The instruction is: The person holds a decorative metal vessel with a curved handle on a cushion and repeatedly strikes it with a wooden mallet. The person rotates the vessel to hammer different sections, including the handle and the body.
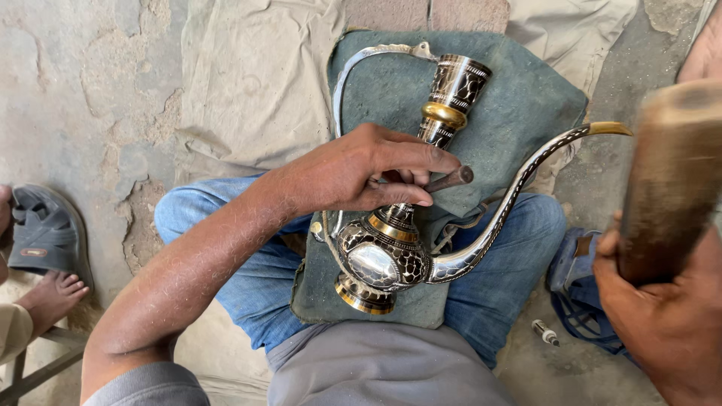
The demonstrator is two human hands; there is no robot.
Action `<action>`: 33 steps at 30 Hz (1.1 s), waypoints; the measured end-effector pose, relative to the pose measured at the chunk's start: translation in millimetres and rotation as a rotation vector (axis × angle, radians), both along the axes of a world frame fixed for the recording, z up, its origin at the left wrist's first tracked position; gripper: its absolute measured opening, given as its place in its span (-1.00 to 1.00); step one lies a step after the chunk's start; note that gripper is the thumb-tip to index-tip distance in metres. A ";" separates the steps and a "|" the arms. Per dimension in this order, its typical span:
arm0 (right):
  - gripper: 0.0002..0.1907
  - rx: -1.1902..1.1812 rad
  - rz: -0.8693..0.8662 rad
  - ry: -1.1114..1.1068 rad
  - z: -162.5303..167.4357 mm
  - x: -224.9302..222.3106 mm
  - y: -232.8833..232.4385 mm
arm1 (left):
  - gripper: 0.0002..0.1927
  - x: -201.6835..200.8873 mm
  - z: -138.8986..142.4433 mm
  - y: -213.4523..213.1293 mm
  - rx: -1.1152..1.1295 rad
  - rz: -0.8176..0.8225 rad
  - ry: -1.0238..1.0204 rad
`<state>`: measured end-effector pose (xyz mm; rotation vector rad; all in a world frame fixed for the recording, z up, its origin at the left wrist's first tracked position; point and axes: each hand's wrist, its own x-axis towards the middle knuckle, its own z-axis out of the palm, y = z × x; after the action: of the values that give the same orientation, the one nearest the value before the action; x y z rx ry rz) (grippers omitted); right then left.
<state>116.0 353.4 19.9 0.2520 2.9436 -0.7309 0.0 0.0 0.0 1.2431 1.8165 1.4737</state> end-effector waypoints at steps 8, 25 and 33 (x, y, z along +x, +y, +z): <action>-0.66 0.060 -0.030 -0.025 71.2 55.5 -42.7 | -0.56 -3.7 -9.2 -3.7 0.140 -0.028 0.021; -0.71 0.427 0.129 0.032 75.4 65.0 -49.4 | -0.60 -11.6 -11.9 0.1 0.229 -0.098 0.013; -0.64 0.131 -0.014 0.089 68.1 64.0 -52.7 | -0.66 -11.8 -15.5 1.7 0.344 -0.117 -0.008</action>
<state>180.0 300.7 88.0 0.2569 3.0819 -0.5650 -11.8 1.7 -15.5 1.4730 1.4966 1.7706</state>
